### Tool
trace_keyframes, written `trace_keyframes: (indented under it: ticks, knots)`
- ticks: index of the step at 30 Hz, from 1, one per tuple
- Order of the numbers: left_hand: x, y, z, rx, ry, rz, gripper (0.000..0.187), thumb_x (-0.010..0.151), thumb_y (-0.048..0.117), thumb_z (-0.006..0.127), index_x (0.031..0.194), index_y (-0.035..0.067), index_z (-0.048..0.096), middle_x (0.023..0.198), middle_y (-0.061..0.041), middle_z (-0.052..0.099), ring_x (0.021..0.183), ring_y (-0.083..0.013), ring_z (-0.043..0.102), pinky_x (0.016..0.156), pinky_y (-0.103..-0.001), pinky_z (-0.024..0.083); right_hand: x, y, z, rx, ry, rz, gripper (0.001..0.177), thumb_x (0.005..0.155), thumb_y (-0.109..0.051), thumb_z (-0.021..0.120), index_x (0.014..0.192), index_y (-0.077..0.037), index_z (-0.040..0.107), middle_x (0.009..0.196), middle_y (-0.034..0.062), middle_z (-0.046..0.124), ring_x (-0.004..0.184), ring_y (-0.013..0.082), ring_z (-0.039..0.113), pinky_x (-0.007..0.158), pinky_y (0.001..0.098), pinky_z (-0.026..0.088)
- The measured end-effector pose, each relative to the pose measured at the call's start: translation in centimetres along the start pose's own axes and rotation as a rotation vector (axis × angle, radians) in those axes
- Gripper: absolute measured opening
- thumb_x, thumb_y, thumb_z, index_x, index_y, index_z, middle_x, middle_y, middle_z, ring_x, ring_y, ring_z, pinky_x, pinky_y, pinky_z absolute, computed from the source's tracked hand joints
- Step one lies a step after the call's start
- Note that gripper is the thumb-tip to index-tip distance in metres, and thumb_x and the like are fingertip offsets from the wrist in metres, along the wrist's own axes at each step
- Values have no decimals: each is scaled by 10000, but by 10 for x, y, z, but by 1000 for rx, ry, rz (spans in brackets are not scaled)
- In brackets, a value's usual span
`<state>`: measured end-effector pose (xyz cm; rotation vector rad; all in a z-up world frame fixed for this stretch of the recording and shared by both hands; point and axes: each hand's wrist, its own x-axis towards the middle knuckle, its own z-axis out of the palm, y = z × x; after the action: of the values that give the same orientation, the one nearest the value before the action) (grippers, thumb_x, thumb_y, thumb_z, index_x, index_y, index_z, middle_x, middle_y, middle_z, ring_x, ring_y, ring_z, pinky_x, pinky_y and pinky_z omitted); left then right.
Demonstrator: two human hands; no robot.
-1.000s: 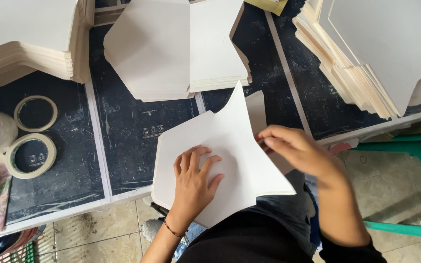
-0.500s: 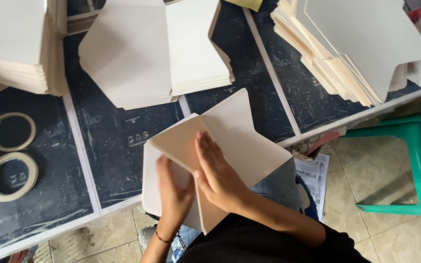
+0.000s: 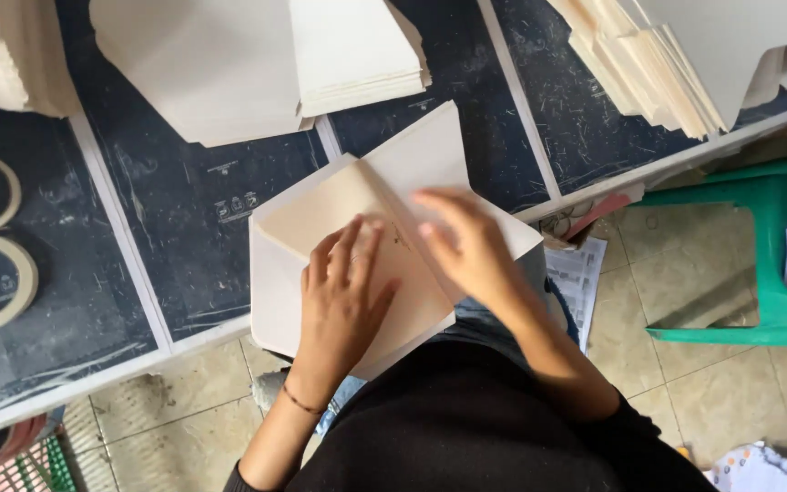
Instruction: The person folds white paper sheets in half by hand, aligning the edges and pressing the creases. They then insert the folded sheets into pre-folded brown paper covers, stacking the completed items on the table.
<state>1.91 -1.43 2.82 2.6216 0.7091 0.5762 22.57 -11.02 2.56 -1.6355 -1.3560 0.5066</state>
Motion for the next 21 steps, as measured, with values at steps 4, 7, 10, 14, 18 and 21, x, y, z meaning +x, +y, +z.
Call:
trace_keyframes:
  ticks: [4, 7, 10, 14, 18, 21]
  knots:
    - [1, 0, 14, 207, -49, 41, 644, 948, 352, 703, 1578, 335, 570, 1647, -24, 504, 1414, -388, 468, 998, -546, 452, -18, 49, -31, -730, 183, 49, 557, 903, -226, 878, 1404, -69, 693, 1321, 90, 635, 1172, 325, 624, 1000, 479, 549]
    - [5, -3, 17, 190, -83, 91, 590, 970, 323, 572, 1559, 348, 591, 1666, 52, 506, 1480, -349, 403, 1096, -572, 351, -24, 54, -34, -788, 160, 190, 550, 881, -237, 903, 1370, -82, 707, 1244, 62, 636, 1123, 332, 649, 925, 467, 579]
    - [5, -5, 11, 175, -118, 120, 540, 1000, 336, 521, 1529, 344, 625, 1627, 83, 551, 1514, -316, 379, 1178, -602, 272, -26, 57, -32, -780, 122, 223, 476, 907, -260, 886, 1336, -113, 741, 1218, 25, 652, 1107, 312, 666, 881, 450, 584]
    - [-4, -9, -9, 183, -150, 82, 464, 1043, 340, 506, 1477, 342, 668, 1601, 83, 579, 1506, -295, 391, 1173, -602, 256, -22, 55, -29, -836, 132, 188, 451, 837, -254, 906, 1247, -124, 771, 1188, 5, 681, 1079, 306, 679, 860, 462, 586]
    - [-15, -19, -7, 171, -119, 63, 509, 988, 296, 573, 1485, 359, 664, 1622, 30, 555, 1499, -324, 412, 1166, -605, 316, -18, 43, -27, -911, 130, 157, 422, 828, -226, 900, 1205, -94, 764, 1165, 42, 680, 1078, 321, 692, 857, 464, 603]
    - [-21, -23, 1, 130, -92, 72, 594, 1000, 240, 566, 1581, 365, 567, 1685, -51, 480, 1539, -359, 388, 1209, -612, 319, -13, 32, -32, -975, 115, 185, 395, 836, -246, 907, 1179, -109, 764, 1163, 20, 683, 1079, 280, 702, 873, 431, 598]
